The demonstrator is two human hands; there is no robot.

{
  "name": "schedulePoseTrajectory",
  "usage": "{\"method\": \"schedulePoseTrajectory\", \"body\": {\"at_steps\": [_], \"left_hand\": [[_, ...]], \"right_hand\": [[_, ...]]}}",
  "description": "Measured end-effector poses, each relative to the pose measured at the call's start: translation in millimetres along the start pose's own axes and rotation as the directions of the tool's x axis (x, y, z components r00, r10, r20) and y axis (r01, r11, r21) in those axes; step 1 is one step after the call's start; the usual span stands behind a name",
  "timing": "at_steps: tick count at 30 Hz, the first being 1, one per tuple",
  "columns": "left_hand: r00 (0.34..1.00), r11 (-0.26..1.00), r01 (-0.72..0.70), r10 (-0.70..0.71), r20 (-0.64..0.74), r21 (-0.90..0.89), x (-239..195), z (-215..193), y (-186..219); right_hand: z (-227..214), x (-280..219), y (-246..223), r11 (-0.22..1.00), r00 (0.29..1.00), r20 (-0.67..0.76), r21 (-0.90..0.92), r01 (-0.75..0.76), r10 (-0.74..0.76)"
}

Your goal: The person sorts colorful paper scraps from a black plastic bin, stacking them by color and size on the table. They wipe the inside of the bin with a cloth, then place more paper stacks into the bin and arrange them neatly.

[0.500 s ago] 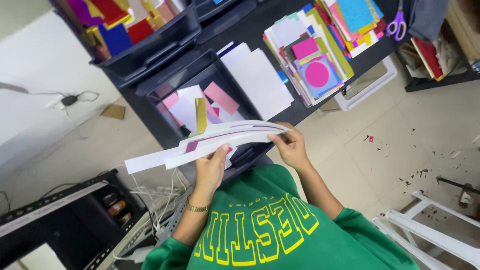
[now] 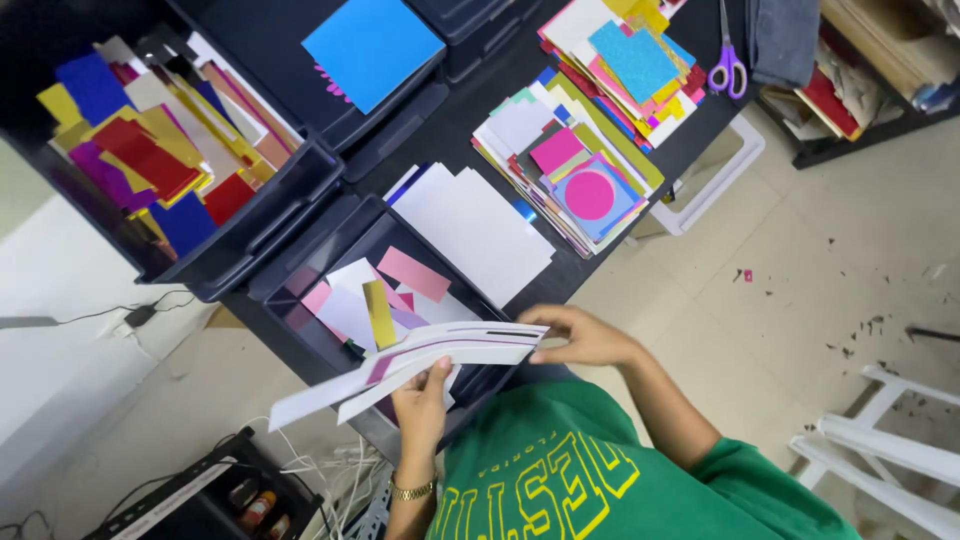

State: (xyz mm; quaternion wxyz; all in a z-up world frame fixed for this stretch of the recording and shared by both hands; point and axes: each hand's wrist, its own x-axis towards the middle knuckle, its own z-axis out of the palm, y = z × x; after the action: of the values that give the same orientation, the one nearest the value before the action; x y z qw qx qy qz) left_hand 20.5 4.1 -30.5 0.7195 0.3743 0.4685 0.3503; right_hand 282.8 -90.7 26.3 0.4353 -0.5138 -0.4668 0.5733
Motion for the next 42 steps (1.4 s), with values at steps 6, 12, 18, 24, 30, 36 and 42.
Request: {"method": "schedulePoseTrajectory", "body": {"at_steps": [6,12,18,24,30,36,42], "left_hand": [[0.927,0.805,-0.327,0.173,0.332,0.495,-6.6,70.8,52.2],[0.939,0.723,-0.344,0.282,0.198,0.599,7.4,115.7,33.6],[0.993,0.893,-0.119,0.102,0.062,0.434,52.0,203.0,-65.4],[0.933,0.844,-0.300,0.356,-0.047,0.444,121.9,328.6,-100.1],[0.914,0.315,-0.071,0.401,-0.065,0.947,163.4,396.3,-106.2],[0.903,0.173,-0.004,0.424,-0.071,0.985,178.3,391.8,-128.3],[0.904,0.262,-0.041,0.422,-0.076,0.964,179.8,389.5,-130.1]], "right_hand": [[0.2,0.4,-37.1,0.936,0.995,-0.099,-0.346,-0.058,0.025],[-40.4,12.7,10.6,0.908,0.970,-0.233,-0.418,-0.042,-0.062],[-170.0,5.6,40.5,0.948,0.972,-0.226,-0.317,-0.005,-0.070],[-368.5,17.5,102.0,0.974,0.639,-0.761,-0.211,-0.083,-0.111],[-394.0,86.7,124.9,0.992,0.569,-0.816,-0.129,-0.002,-0.105],[-385.2,123.2,137.8,0.998,0.595,-0.803,-0.048,-0.036,-0.017],[-346.5,129.4,99.5,0.988,0.744,-0.657,0.008,-0.155,0.122]]}}
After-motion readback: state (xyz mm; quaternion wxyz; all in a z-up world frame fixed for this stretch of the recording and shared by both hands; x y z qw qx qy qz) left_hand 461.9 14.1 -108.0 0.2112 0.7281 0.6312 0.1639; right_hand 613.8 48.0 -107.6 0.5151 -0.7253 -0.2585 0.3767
